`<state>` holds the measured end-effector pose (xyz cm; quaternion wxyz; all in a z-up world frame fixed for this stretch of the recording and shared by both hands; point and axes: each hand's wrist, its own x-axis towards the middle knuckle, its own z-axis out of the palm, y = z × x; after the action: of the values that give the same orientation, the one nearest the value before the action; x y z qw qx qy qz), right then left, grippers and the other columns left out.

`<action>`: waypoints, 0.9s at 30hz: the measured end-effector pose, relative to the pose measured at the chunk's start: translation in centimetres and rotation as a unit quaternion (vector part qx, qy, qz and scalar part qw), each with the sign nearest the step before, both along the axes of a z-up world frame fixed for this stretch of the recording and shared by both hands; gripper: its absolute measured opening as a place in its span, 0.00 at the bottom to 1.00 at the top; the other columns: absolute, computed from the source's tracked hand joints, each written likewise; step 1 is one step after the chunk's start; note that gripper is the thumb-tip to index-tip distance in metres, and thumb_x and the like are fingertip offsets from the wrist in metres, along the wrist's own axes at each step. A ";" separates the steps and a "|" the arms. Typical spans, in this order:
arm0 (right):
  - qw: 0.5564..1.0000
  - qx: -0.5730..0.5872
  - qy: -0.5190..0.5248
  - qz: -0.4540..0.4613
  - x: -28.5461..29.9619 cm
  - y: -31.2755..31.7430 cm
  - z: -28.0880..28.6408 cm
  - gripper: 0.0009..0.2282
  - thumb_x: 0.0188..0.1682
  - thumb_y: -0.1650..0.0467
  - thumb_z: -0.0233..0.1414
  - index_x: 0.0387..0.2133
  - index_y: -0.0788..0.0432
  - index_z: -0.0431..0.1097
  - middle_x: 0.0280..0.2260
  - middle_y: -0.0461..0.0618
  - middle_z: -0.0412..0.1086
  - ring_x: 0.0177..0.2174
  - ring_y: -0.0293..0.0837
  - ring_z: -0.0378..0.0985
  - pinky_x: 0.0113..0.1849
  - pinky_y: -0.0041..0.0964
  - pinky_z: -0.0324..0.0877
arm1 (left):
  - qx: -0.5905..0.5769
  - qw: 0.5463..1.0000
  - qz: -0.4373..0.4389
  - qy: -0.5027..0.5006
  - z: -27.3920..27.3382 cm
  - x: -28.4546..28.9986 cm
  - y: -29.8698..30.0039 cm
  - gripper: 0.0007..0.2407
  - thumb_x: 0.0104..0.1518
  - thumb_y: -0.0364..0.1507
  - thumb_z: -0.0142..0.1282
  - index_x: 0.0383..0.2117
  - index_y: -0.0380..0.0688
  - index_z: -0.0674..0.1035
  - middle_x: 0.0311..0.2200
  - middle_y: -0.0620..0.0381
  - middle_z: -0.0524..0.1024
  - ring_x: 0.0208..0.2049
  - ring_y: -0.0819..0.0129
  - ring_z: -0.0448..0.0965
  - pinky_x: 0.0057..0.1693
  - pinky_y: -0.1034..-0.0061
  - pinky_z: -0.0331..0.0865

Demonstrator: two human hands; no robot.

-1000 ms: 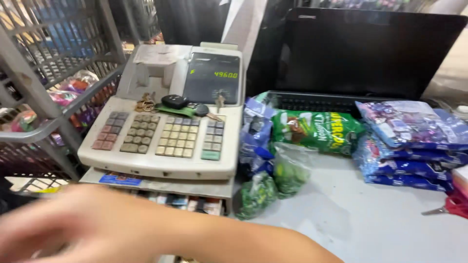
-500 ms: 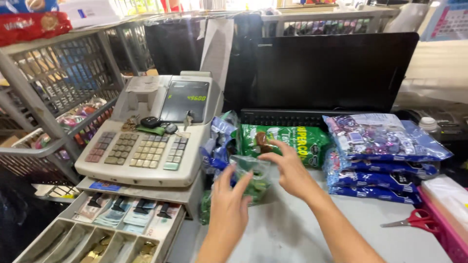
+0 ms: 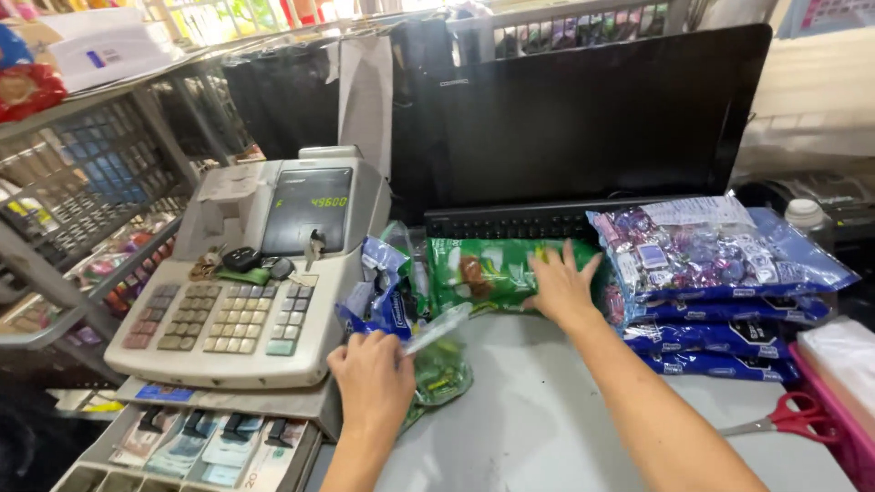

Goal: Bagging small candies and organizing snack bags on a checkout counter

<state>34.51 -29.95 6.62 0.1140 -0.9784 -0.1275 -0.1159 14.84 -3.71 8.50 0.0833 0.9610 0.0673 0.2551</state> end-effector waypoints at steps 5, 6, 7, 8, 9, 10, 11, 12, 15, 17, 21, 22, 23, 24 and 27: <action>0.989 0.027 -0.128 -0.074 -0.2 -2.1 2.6 0.11 0.40 0.72 0.53 0.34 0.43 0.77 0.33 0.47 0.80 0.40 0.54 0.82 0.52 0.61 0.62 | 0.023 1.000 -0.005 -0.013 -1.4 -1.1 -0.2 0.01 0.47 0.32 0.57 0.21 0.55 0.76 0.32 0.63 0.74 0.39 0.54 0.71 0.45 0.55 0.60; 0.980 0.118 -0.157 -0.043 -1.2 -2.4 5.0 0.06 0.44 0.69 0.55 0.33 0.51 0.77 0.31 0.55 0.78 0.36 0.63 0.78 0.43 0.62 0.64 | -0.037 0.999 -0.036 -0.007 -0.5 -2.0 -0.9 0.07 0.48 0.31 0.61 0.32 0.55 0.76 0.39 0.62 0.72 0.43 0.55 0.71 0.47 0.56 0.62; 0.960 0.209 -0.188 -0.016 -2.0 -2.7 7.8 0.08 0.48 0.66 0.57 0.33 0.59 0.77 0.30 0.64 0.76 0.33 0.73 0.76 0.34 0.63 0.67 | -0.096 0.993 -0.069 -0.005 0.7 -2.4 -1.4 0.15 0.49 0.30 0.65 0.42 0.55 0.76 0.47 0.61 0.71 0.47 0.56 0.71 0.48 0.58 0.65; 0.961 0.208 -0.183 -0.020 -3.5 -2.8 9.3 0.08 0.48 0.66 0.57 0.33 0.59 0.77 0.30 0.64 0.76 0.33 0.73 0.76 0.34 0.63 0.67 | -0.096 0.993 -0.071 0.001 1.0 -3.0 -1.9 0.15 0.49 0.30 0.65 0.42 0.55 0.76 0.47 0.61 0.71 0.47 0.56 0.71 0.48 0.58 0.65; 0.945 0.307 -0.110 0.011 -4.6 -3.0 11.5 0.06 0.51 0.67 0.57 0.29 0.57 0.73 0.26 0.53 0.71 0.29 0.55 0.69 0.32 0.49 0.62 | -0.114 0.982 -0.110 -0.103 1.6 -3.1 -2.5 0.14 0.50 0.30 0.63 0.43 0.49 0.77 0.47 0.56 0.72 0.50 0.55 0.72 0.52 0.58 0.65; 0.914 0.401 -0.035 0.044 -5.9 -3.2 13.6 0.08 0.53 0.67 0.56 0.26 0.55 0.68 0.23 0.42 0.65 0.25 0.37 0.63 0.30 0.35 0.57 | -0.130 0.959 -0.148 -0.205 2.2 -3.4 -3.0 0.13 0.52 0.29 0.61 0.44 0.44 0.78 0.48 0.52 0.73 0.52 0.55 0.72 0.57 0.58 0.65; 0.915 0.401 -0.033 0.042 -5.9 -3.2 13.2 0.08 0.53 0.67 0.56 0.26 0.55 0.68 0.23 0.42 0.65 0.25 0.37 0.63 0.30 0.35 0.57 | -0.131 0.959 -0.149 -0.203 3.5 -3.4 -3.8 0.13 0.52 0.29 0.61 0.44 0.44 0.78 0.48 0.52 0.73 0.52 0.55 0.72 0.57 0.58 0.65; 0.856 0.506 0.027 0.104 -5.9 -3.2 12.8 0.04 0.51 0.71 0.56 0.37 0.56 0.71 0.32 0.43 0.71 0.31 0.37 0.70 0.35 0.34 0.65 | -0.208 0.937 -0.186 -0.208 4.7 -3.5 -4.5 0.09 0.55 0.28 0.58 0.41 0.43 0.78 0.42 0.53 0.75 0.44 0.60 0.75 0.50 0.66 0.70; 0.733 0.635 0.163 0.184 -7.6 -2.9 10.2 0.16 0.47 0.74 0.57 0.50 0.56 0.72 0.43 0.48 0.78 0.38 0.41 0.79 0.41 0.35 0.74 | -0.448 0.855 -0.226 -0.129 6.1 -2.0 -6.1 0.20 0.54 0.34 0.57 0.52 0.42 0.70 0.50 0.48 0.74 0.51 0.60 0.74 0.53 0.68 0.73; 0.679 0.665 0.236 0.204 -9.8 -2.0 8.0 0.19 0.44 0.73 0.59 0.52 0.56 0.71 0.45 0.52 0.78 0.38 0.44 0.80 0.41 0.38 0.75 | -0.594 0.771 -0.224 -0.040 7.4 -1.9 -7.4 0.35 0.50 0.42 0.58 0.66 0.43 0.61 0.64 0.42 0.69 0.65 0.55 0.71 0.63 0.61 0.72; 0.700 0.523 0.423 0.239 -14.8 0.2 5.2 0.18 0.49 0.73 0.53 0.55 0.57 0.69 0.51 0.52 0.76 0.48 0.45 0.78 0.53 0.41 0.73 | -0.774 0.617 -0.144 0.012 6.6 -3.1 -8.4 0.20 0.50 0.27 0.57 0.51 0.34 0.79 0.48 0.46 0.81 0.49 0.59 0.79 0.56 0.65 0.71; 0.748 0.424 0.455 0.231 -15.8 0.7 4.9 0.20 0.51 0.74 0.50 0.59 0.55 0.66 0.53 0.48 0.74 0.50 0.43 0.77 0.54 0.39 0.72 | -0.748 0.654 -0.113 -0.012 5.0 -3.2 -7.9 0.15 0.47 0.17 0.62 0.44 0.30 0.83 0.39 0.43 0.85 0.40 0.58 0.82 0.48 0.65 0.75; 0.747 0.426 0.455 0.231 -14.6 0.2 2.9 0.20 0.51 0.74 0.50 0.59 0.55 0.66 0.53 0.48 0.74 0.50 0.43 0.77 0.54 0.39 0.72 | -0.747 0.655 -0.113 -0.010 3.7 -3.4 -7.5 0.15 0.47 0.17 0.62 0.44 0.30 0.83 0.39 0.43 0.85 0.40 0.58 0.82 0.48 0.65 0.75; 0.799 0.359 0.396 0.274 -13.3 -0.2 0.8 0.16 0.51 0.71 0.52 0.53 0.56 0.72 0.49 0.46 0.77 0.46 0.39 0.77 0.51 0.35 0.72 | -0.720 0.688 -0.081 -0.036 2.3 -3.5 -6.9 0.14 0.46 0.17 0.65 0.41 0.30 0.83 0.35 0.45 0.84 0.36 0.61 0.80 0.44 0.68 0.73; 0.907 0.271 0.189 0.262 -5.2 -1.7 -7.3 0.19 0.41 0.74 0.50 0.48 0.54 0.73 0.47 0.48 0.77 0.46 0.44 0.76 0.50 0.38 0.68 | -0.646 0.760 0.002 -0.066 4.6 -4.9 -7.0 0.13 0.46 0.21 0.67 0.39 0.35 0.84 0.32 0.51 0.84 0.35 0.67 0.78 0.42 0.72 0.70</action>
<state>29.26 -31.64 -0.64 0.4227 -0.8450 -0.3189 0.0747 9.91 -10.67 13.11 0.6880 0.6601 0.2127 0.2137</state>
